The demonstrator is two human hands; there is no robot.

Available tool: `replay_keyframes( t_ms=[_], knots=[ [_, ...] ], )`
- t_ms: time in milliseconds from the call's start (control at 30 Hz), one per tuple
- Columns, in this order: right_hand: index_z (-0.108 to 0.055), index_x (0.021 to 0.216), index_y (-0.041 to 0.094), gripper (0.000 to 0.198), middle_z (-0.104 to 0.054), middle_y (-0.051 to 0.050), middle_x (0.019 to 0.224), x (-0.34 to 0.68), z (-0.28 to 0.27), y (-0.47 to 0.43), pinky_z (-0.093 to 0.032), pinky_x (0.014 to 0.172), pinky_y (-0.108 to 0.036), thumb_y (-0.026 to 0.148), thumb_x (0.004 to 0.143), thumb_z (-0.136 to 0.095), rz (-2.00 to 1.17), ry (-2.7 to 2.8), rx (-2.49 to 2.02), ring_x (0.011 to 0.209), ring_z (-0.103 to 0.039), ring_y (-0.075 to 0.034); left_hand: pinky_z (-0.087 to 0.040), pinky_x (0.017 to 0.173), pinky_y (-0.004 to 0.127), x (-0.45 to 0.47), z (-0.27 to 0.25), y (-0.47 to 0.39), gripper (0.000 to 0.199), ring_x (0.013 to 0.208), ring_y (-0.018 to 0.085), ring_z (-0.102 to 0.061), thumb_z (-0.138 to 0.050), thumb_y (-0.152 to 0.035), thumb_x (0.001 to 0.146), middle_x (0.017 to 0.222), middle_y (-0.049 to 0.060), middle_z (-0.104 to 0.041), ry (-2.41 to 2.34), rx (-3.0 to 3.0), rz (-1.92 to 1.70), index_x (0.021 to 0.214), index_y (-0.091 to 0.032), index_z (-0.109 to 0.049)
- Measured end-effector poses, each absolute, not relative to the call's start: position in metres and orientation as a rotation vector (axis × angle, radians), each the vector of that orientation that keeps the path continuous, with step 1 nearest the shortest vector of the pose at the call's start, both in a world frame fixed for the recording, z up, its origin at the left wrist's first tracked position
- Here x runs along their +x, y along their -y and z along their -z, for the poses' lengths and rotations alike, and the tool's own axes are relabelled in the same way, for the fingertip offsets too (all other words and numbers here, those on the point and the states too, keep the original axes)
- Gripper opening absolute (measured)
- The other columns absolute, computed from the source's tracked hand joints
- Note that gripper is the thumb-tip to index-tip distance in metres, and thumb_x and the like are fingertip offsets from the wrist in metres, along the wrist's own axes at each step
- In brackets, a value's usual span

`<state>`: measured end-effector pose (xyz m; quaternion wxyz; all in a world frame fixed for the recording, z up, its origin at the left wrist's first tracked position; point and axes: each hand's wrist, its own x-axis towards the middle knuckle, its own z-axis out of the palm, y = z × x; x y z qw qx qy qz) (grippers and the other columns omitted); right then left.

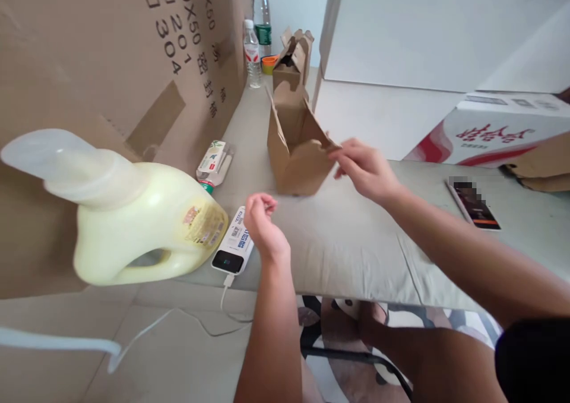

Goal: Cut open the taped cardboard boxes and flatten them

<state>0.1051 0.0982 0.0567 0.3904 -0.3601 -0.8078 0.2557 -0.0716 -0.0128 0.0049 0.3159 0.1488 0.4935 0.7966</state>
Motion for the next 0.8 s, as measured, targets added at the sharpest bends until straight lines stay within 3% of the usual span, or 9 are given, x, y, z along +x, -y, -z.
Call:
replay_keyframes(
  t_ms=[67,167,233,300,433,567,700,800],
  knots=[
    [-0.074,0.07,0.023,0.032,-0.074,-0.006,0.097,0.159,-0.055,-0.034,-0.061,0.085,-0.039,0.031,0.096,-0.057,-0.568,2.008,-0.842,0.094,-0.072,-0.022,-0.044,0.079,0.021,-0.071,-0.007,0.014,0.019,0.088,0.013,-0.059,-0.047,-0.031,0.084,0.084,0.002,-0.06,-1.335,0.407,-2.19,0.076,-0.021,-0.06],
    [-0.078,0.096,0.03,0.027,-0.075,-0.004,0.085,0.216,-0.044,0.039,-0.063,0.08,-0.04,0.023,0.097,-0.052,-0.606,1.86,-0.759,0.092,-0.074,-0.023,-0.046,0.09,0.023,-0.061,-0.017,0.013,0.027,0.108,0.016,-0.062,-0.044,-0.042,0.089,0.104,0.004,-0.067,-1.241,0.413,-2.228,0.091,-0.023,-0.064],
    [-0.072,0.123,0.034,0.037,-0.074,-0.005,0.121,0.233,-0.03,0.064,-0.065,0.072,-0.04,0.02,0.095,-0.052,-0.622,1.876,-0.741,0.075,-0.074,-0.019,-0.049,0.093,0.029,-0.047,-0.022,0.012,0.045,0.108,0.02,-0.064,-0.039,-0.059,0.092,0.105,0.007,-0.069,-1.055,0.598,-2.157,0.096,-0.022,-0.065],
    [-0.062,0.138,0.037,0.053,-0.057,-0.007,0.15,0.239,-0.013,0.072,-0.066,0.072,-0.039,0.016,0.091,-0.055,-0.542,1.921,-0.757,0.078,-0.075,-0.018,-0.052,0.091,0.033,-0.029,-0.024,0.011,0.058,0.099,0.022,-0.067,-0.036,-0.069,0.091,0.097,0.008,-0.07,-0.95,0.765,-2.055,0.095,-0.02,-0.067],
    [-0.055,0.145,0.038,0.062,-0.058,-0.007,0.145,0.25,0.017,0.064,-0.063,0.093,-0.048,0.015,0.087,-0.055,-0.257,1.93,-0.837,0.123,-0.066,-0.031,-0.05,0.091,0.03,0.001,-0.014,0.005,0.045,0.089,0.019,-0.065,-0.046,-0.054,0.095,0.083,0.006,-0.069,-1.085,1.046,-2.023,0.081,-0.019,-0.07],
    [-0.049,0.146,0.044,0.063,-0.044,-0.007,0.15,0.271,0.024,0.063,-0.064,0.081,-0.048,0.022,0.088,-0.055,-0.148,1.7,-1.005,0.105,-0.068,-0.027,-0.048,0.079,0.023,0.014,0.0,-0.006,0.021,0.076,0.013,-0.059,-0.069,-0.04,0.087,0.077,-0.001,-0.062,-1.245,1.217,-1.977,0.081,-0.02,-0.068],
    [-0.032,0.155,0.04,0.066,-0.046,-0.009,0.149,0.284,0.015,0.065,-0.052,0.106,-0.057,0.036,0.092,-0.054,-0.326,1.663,-1.044,0.133,-0.053,-0.033,-0.051,0.085,0.024,0.022,0.006,-0.016,0.025,0.088,0.014,-0.065,-0.075,-0.037,0.083,0.091,0.001,-0.068,-1.252,1.246,-1.946,0.1,-0.02,-0.072],
    [-0.042,0.149,0.034,0.057,-0.051,-0.011,0.142,0.286,0.009,0.065,-0.046,0.113,-0.057,0.04,0.094,-0.053,-0.491,1.859,-0.979,0.136,-0.05,-0.033,-0.052,0.097,0.032,0.027,0.006,-0.017,0.029,0.096,0.018,-0.069,-0.069,-0.035,0.087,0.098,0.003,-0.071,-1.276,1.311,-1.916,0.112,-0.021,-0.07]
  ],
)
